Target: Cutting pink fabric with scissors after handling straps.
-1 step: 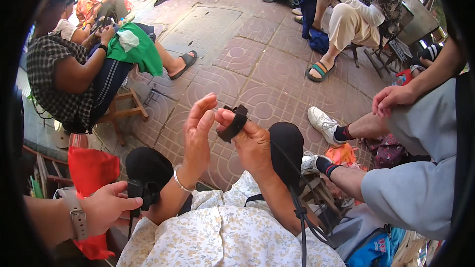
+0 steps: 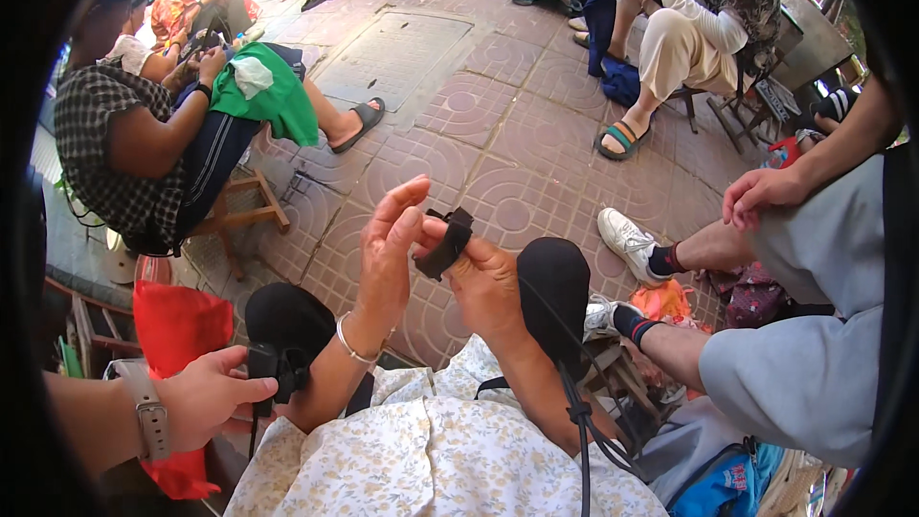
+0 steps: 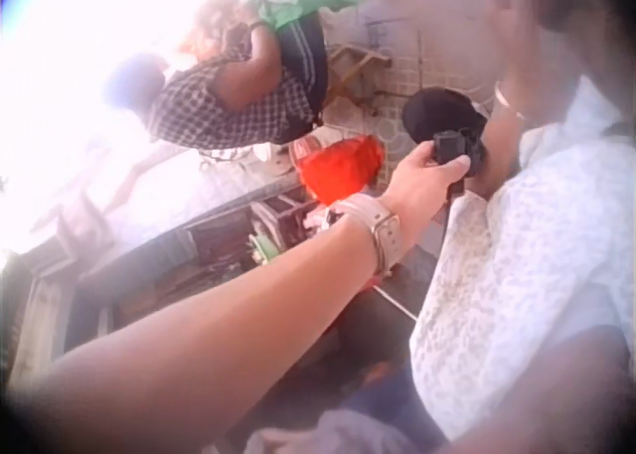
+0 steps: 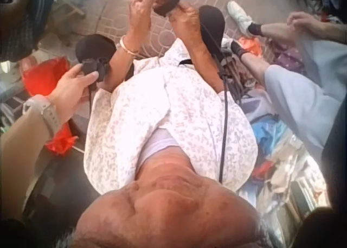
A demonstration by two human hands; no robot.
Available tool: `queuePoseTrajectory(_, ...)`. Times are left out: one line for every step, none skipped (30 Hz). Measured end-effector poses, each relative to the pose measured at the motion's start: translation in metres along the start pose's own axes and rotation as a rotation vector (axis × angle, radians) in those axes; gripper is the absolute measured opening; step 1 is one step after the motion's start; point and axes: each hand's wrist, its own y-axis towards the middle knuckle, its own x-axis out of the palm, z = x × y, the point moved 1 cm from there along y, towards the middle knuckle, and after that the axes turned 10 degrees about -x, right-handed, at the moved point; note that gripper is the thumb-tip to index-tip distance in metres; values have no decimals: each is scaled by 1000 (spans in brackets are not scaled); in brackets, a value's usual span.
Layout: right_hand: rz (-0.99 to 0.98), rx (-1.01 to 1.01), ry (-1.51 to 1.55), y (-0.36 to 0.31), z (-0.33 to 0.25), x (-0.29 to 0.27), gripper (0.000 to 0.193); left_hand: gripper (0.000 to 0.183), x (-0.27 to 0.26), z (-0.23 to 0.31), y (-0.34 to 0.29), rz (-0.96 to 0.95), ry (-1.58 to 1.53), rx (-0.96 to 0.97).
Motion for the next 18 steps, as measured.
queuePoseTrajectory(-11, 0, 7, -3, 0, 1, 29, 28, 0, -1, 0, 6, 4, 11)
queuePoseTrajectory(-27, 23, 11, -1, 2, 1, 29, 28, -1, -4, 2, -56, 30, -65)
queuePoseTrajectory(-44, 45, 13, 0, 3, 2, 30, 28, -2, -6, 3, -118, 58, -141)
queuePoseTrajectory(1, 72, -85, 2, 4, 4, 26, 33, -3, -7, 1, -94, 11, -216)
queuePoseTrajectory(-17, 52, -84, 2, 9, 3, 26, 33, -4, -10, 3, -104, 17, -191)
queuePoseTrajectory(14, 20, -325, -2, 15, -1, 23, 35, -3, -15, 2, -73, -70, -221)
queuePoseTrajectory(50, -15, -564, -3, 18, -3, 22, 38, -4, -18, 3, -43, -158, -253)
queuePoseTrajectory(30, -87, -744, -4, 16, 2, 23, 42, -5, -21, 1, -27, -170, -263)
queuePoseTrajectory(23, -101, -742, -2, 16, -2, 23, 42, -5, -24, 0, -33, -166, -250)
queuePoseTrajectory(-161, -254, -917, 2, 16, -9, 26, 42, -4, -28, 0, -13, -232, -271)
queuePoseTrajectory(-349, -406, -1087, 5, 14, -8, 28, 42, -6, -32, -2, 10, -301, -295)
queuePoseTrajectory(-465, -416, -1129, 6, 11, -6, 30, 46, -10, -36, -1, -33, -271, -287)
queuePoseTrajectory(-470, -425, -1129, 8, 10, 0, 30, 46, -12, -38, -3, -36, -271, -279)
queuePoseTrajectory(-492, -509, -1213, 10, 10, 6, 29, 46, -10, -37, -3, -12, -251, -288)
queuePoseTrajectory(-513, -593, -1296, 12, 10, 9, 29, 47, -10, -38, -4, 13, -232, -297)
queuePoseTrajectory(-515, -599, -1296, 13, 10, 7, 29, 47, -9, -39, -5, 11, -232, -292)
queuePoseTrajectory(-565, -539, -1289, 15, 11, 3, 29, 49, -10, -40, -4, 20, -182, -294)
queuePoseTrajectory(-614, -478, -1280, 16, 13, -1, 29, 50, -11, -41, -4, 30, -131, -295)
